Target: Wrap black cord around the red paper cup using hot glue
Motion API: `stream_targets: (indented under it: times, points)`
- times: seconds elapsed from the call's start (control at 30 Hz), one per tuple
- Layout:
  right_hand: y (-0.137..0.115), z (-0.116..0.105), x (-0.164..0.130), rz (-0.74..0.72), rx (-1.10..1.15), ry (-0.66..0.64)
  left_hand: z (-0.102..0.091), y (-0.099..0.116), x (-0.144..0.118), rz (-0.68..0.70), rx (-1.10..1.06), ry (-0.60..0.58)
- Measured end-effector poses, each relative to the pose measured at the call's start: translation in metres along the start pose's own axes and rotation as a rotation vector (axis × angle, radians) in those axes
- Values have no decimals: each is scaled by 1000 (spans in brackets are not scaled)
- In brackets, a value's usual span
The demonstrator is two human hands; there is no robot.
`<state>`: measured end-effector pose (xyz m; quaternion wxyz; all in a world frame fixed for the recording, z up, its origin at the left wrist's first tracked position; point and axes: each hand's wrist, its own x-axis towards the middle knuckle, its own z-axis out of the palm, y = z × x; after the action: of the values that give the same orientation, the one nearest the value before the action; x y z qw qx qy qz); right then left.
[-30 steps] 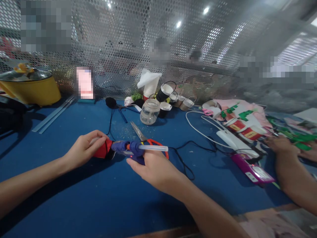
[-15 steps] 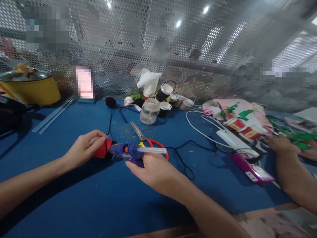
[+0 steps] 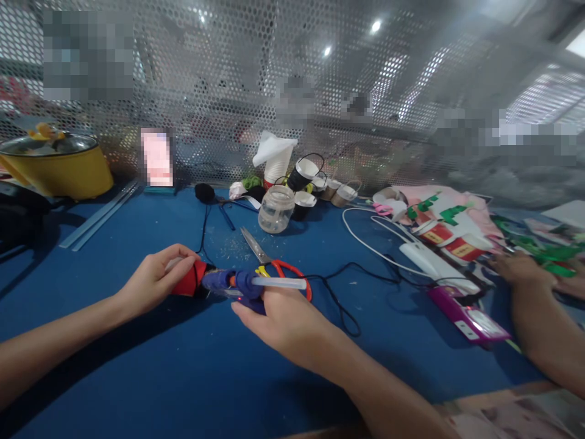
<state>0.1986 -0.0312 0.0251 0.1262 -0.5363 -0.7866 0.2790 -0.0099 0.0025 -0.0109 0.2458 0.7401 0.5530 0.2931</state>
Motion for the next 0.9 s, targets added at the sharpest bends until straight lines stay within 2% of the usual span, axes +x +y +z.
stream_targets:
  times: [0.2,0.5,0.9]
  points:
    - [-1,-2,5,106,205,-12,-1,1,-3,10,10,-10]
    - [1,-3,12,62,276,-14,-1,0,-3,58,23,13]
    - [0,-2,7,71,103,21,0,0,-4,33,8,3]
